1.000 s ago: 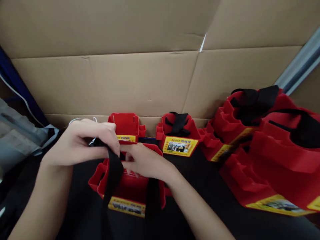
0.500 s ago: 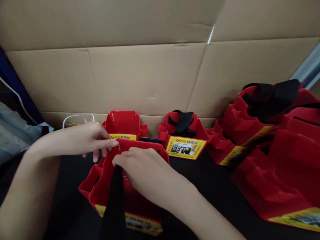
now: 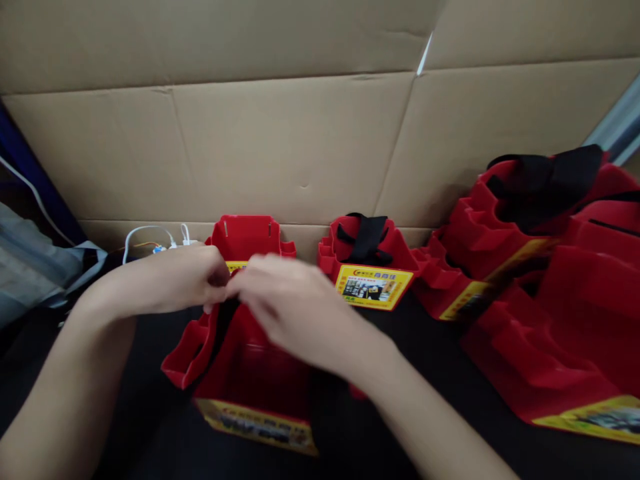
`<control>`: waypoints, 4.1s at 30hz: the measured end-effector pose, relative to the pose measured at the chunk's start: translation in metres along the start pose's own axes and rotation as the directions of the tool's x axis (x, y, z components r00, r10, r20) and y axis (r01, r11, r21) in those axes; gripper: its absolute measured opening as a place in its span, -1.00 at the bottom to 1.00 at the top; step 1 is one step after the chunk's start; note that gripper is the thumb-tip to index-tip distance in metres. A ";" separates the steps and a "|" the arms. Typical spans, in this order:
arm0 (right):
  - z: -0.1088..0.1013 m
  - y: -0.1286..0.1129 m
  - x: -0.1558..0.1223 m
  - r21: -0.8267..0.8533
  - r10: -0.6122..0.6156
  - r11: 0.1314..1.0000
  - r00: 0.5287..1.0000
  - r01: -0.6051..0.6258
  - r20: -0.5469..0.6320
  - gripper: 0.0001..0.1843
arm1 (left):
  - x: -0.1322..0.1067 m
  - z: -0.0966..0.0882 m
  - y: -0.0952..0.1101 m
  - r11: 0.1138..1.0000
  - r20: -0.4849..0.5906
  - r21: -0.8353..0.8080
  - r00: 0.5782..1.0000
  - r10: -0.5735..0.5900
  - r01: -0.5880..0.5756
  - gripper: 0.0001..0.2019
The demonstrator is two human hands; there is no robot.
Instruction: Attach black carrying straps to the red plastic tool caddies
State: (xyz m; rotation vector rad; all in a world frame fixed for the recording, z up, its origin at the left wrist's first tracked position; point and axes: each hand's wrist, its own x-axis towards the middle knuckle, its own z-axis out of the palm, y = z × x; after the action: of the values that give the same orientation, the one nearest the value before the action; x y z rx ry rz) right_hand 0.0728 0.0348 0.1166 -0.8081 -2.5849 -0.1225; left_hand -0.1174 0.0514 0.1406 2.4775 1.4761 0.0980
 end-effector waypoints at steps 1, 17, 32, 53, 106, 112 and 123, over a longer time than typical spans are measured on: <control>-0.004 0.009 0.001 0.020 0.061 0.998 0.996 -0.059 -0.063 -0.75 | 0.001 0.001 0.000 0.999 -0.047 0.035 0.999 -0.003 0.004 -0.81; -0.021 0.015 -0.013 -0.034 0.329 0.944 0.923 -0.329 0.198 -0.75 | -0.010 0.007 0.012 0.959 -0.150 0.255 0.985 -0.083 0.119 -0.81; 0.013 0.054 0.007 0.533 0.172 0.781 0.932 -0.326 0.318 -0.72 | 0.000 0.013 0.022 0.951 -0.102 0.307 0.995 -0.008 0.039 -0.84; 0.022 0.051 0.006 0.169 0.314 0.917 0.914 -0.362 0.258 -0.84 | 0.033 0.009 -0.003 0.908 -0.231 -0.050 0.890 0.394 -0.415 -0.84; -0.050 0.146 -0.054 -0.098 0.474 0.704 0.568 -0.703 -0.673 -0.67 | 0.007 -0.007 -0.015 0.953 0.007 -0.086 0.956 0.293 -0.291 -0.95; -0.051 0.124 -0.043 -0.017 0.416 0.836 0.655 -0.548 -0.631 -0.65 | -0.001 -0.012 -0.015 0.943 -0.018 -0.084 0.947 0.321 -0.321 -0.86; -0.002 0.031 -0.001 0.268 0.177 0.958 0.946 -0.102 -0.273 -0.52 | 0.043 0.016 0.000 0.729 -0.254 -0.486 0.876 0.410 -0.483 -0.37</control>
State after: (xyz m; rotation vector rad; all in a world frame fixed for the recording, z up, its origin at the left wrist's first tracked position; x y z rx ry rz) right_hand 0.0914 0.0592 0.1165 -0.8088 -2.1989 0.1173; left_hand -0.0939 0.0862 0.1219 2.3038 0.6972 0.6813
